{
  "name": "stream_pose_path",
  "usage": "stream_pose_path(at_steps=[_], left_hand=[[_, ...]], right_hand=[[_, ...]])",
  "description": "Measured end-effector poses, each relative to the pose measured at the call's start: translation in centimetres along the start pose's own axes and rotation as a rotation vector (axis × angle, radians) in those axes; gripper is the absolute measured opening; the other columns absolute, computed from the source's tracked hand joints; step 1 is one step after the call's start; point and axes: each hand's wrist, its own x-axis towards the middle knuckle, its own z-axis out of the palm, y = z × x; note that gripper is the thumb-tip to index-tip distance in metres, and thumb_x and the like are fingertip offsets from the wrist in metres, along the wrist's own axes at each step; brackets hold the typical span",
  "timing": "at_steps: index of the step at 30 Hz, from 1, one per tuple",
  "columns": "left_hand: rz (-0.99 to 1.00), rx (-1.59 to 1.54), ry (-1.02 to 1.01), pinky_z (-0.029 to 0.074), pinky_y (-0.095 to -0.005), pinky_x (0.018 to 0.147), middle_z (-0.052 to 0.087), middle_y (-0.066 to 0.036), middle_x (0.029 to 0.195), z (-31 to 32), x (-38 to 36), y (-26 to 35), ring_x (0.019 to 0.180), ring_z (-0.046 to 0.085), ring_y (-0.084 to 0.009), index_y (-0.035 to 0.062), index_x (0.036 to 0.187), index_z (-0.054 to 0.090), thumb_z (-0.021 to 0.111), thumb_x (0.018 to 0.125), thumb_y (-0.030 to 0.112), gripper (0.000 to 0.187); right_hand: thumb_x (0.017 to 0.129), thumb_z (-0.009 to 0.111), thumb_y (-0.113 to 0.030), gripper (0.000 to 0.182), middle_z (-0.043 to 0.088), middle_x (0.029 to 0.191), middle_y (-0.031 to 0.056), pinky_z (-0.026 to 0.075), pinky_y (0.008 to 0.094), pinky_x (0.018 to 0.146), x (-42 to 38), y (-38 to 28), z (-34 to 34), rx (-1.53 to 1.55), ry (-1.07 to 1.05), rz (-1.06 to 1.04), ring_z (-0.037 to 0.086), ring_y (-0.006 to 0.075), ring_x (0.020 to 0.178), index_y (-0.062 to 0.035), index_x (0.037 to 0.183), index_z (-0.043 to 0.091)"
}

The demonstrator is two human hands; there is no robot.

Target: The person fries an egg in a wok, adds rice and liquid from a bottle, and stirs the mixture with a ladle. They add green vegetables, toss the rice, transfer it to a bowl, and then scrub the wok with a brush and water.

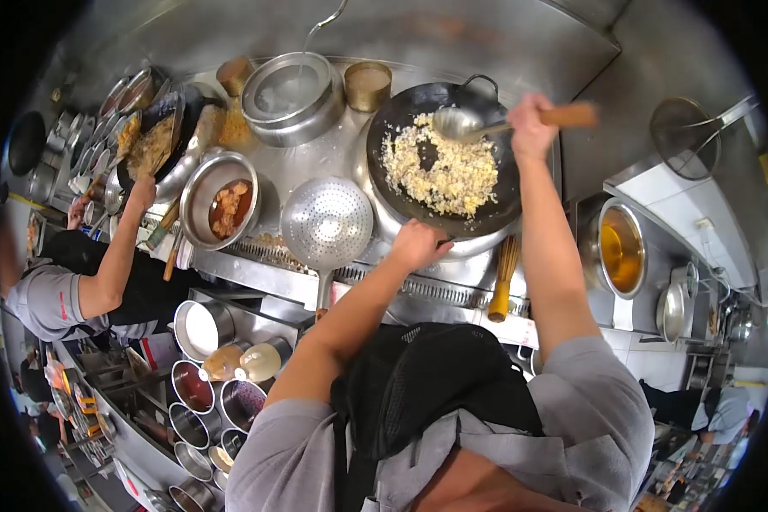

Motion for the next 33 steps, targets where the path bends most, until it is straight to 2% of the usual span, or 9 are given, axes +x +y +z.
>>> stream_pose_path(at_steps=[2, 8, 11, 15, 18, 20, 22, 26, 33], left_hand=[[0.015, 0.039, -0.018, 0.049, -0.0424, 0.074, 0.065, -0.012, 0.066, -0.1, 0.5, -0.4, 0.067, 0.064, -0.0312, 0.0097, 0.074, 0.067, 0.063, 0.084, 0.039, 0.031], [-0.023, 0.016, -0.044, 0.048, -0.0424, 0.073, 0.065, -0.012, 0.067, -0.8, 0.3, 0.2, 0.070, 0.064, -0.0305, 0.0105, 0.074, 0.067, 0.064, 0.084, 0.040, 0.031], [-0.008, 0.015, -0.024, 0.048, -0.0422, 0.072, 0.065, -0.012, 0.067, -0.7, 0.4, 0.0, 0.069, 0.063, -0.0308, 0.0105, 0.074, 0.067, 0.064, 0.084, 0.040, 0.031], [0.045, 0.032, 0.052, 0.049, -0.0424, 0.071, 0.065, -0.012, 0.067, 0.0, 0.1, -0.5, 0.067, 0.063, -0.0321, 0.0106, 0.076, 0.067, 0.065, 0.083, 0.040, 0.030], [0.014, 0.002, 0.009, 0.049, -0.0435, 0.071, 0.065, -0.012, 0.068, -0.3, 0.2, -0.2, 0.068, 0.064, -0.0326, 0.0103, 0.078, 0.067, 0.065, 0.083, 0.039, 0.030], [0.030, -0.005, 0.018, 0.049, -0.0438, 0.071, 0.065, -0.013, 0.068, -0.2, 0.1, -0.3, 0.069, 0.064, -0.0324, 0.0099, 0.078, 0.067, 0.066, 0.083, 0.039, 0.029], [0.003, -0.010, 0.008, 0.049, -0.0438, 0.071, 0.065, -0.013, 0.069, -0.1, 0.0, -0.2, 0.069, 0.064, -0.0329, 0.0096, 0.078, 0.067, 0.067, 0.082, 0.037, 0.028], [0.037, -0.022, 0.101, 0.049, -0.0441, 0.071, 0.065, -0.013, 0.068, 0.9, -0.2, -0.4, 0.067, 0.063, -0.0342, 0.0095, 0.078, 0.067, 0.067, 0.082, 0.038, 0.028], [-0.106, -0.029, -0.034, 0.050, -0.0466, 0.067, 0.065, -0.015, 0.071, -2.8, -2.6, 3.5, 0.068, 0.064, -0.0352, 0.0070, 0.073, 0.065, 0.065, 0.083, 0.033, 0.028]], right_hand=[[0.091, 0.062, -0.012, 0.030, 0.042, 0.056, -0.0012, 0.035, 0.0259, 0.044, 1.2, -1.0, 1.5, -0.039, -0.120, 0.251, 0.040, 0.0089, 0.046, -0.0092, 0.069, 0.043], [0.092, 0.061, -0.018, 0.032, 0.045, 0.057, -0.0015, 0.038, 0.0276, 0.049, -5.7, -2.2, 3.9, -0.018, -0.368, 0.000, 0.043, 0.0093, 0.051, -0.0078, 0.066, 0.046], [0.089, 0.064, -0.023, 0.034, 0.048, 0.059, 0.0014, 0.038, 0.0297, 0.054, -6.7, -1.4, 4.1, -0.510, -0.549, 0.049, 0.044, 0.0104, 0.057, -0.0030, 0.066, 0.048], [0.087, 0.070, -0.021, 0.030, 0.051, 0.061, -0.0005, 0.037, 0.0271, 0.053, -7.5, -10.1, 6.7, -0.297, -0.449, 0.082, 0.046, 0.0090, 0.056, -0.0035, 0.069, 0.052], [0.090, 0.065, -0.017, 0.030, 0.048, 0.059, -0.0012, 0.035, 0.0249, 0.049, -9.4, -7.8, 5.7, 0.084, -0.484, 0.062, 0.042, 0.0074, 0.053, -0.0050, 0.069, 0.047], [0.091, 0.065, -0.021, 0.031, 0.046, 0.060, -0.0017, 0.036, 0.0254, 0.051, -10.8, -2.9, 3.9, 0.056, -0.415, 0.276, 0.044, 0.0082, 0.055, -0.0049, 0.070, 0.048], [0.090, 0.067, -0.021, 0.029, 0.049, 0.063, -0.0025, 0.037, 0.0264, 0.052, -9.3, -3.9, 3.3, -0.443, -0.387, 0.086, 0.046, 0.0087, 0.057, -0.0047, 0.072, 0.052], [0.090, 0.068, -0.018, 0.028, 0.050, 0.060, -0.0021, 0.033, 0.0253, 0.046, -9.0, -12.7, 5.1, -0.245, -0.261, 0.143, 0.043, 0.0064, 0.051, -0.0034, 0.070, 0.054], [0.093, 0.063, -0.014, 0.028, 0.043, 0.054, -0.0021, 0.032, 0.0251, 0.042, -7.6, -9.7, 4.4, -0.045, -0.041, 0.173, 0.039, 0.0079, 0.043, -0.0074, 0.072, 0.045]])
